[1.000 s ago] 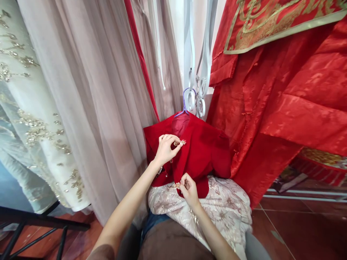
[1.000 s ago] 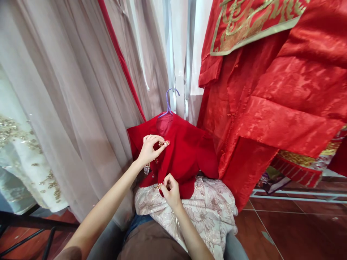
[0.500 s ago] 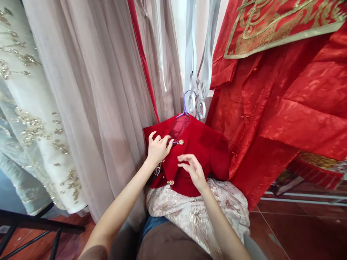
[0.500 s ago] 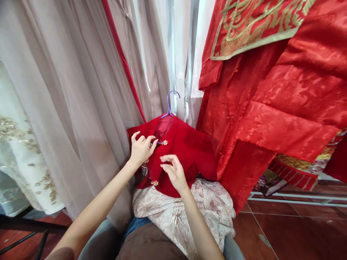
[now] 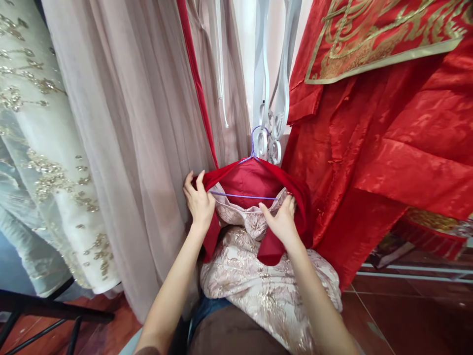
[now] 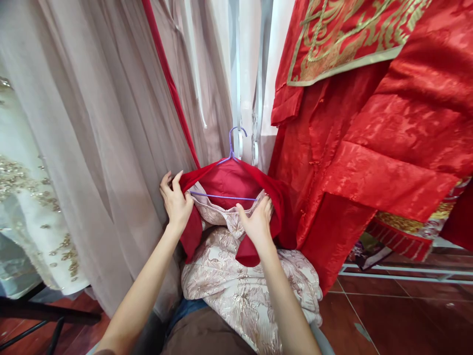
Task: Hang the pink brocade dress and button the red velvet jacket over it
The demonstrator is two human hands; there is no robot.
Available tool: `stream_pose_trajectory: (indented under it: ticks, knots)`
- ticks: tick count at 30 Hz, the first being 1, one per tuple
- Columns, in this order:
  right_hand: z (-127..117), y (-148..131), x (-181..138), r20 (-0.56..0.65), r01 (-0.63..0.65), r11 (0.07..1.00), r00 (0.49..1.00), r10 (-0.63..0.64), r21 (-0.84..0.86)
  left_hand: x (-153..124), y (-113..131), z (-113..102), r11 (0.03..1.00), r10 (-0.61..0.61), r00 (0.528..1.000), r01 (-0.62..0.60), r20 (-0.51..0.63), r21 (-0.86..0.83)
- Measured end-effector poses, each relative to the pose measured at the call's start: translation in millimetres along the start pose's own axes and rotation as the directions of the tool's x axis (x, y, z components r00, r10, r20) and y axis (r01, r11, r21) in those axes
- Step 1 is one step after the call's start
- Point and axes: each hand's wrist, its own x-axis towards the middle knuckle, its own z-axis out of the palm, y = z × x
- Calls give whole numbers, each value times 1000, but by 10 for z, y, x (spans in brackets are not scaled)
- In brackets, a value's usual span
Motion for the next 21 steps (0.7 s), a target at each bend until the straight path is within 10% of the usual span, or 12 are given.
stream_pose_trajectory:
  ticks: [6,11,15,17,21]
  knots:
    - [-112,188,477,-122,115,957,981,-152,-266,105,-335,-17,1000,-7,1000,7,5,2]
    - [-210,142,876,-179,97,928,969,-170,-359,733,-464,-99,1000,-5,992,6,124,-5]
    - [-435,96,1065,30,69,912,998,-62,-404,1151,-600,-76,989,-138,958,149,250,-24]
    - [-577,110,1081,253,56,932,967,39,-359,1191,-698,-27,936,-268,820,345,506,-63]
    - [-814,196,1029,449,54,972,892,57,-230,1019,-814,-7,751,-290,336,660,896,-4]
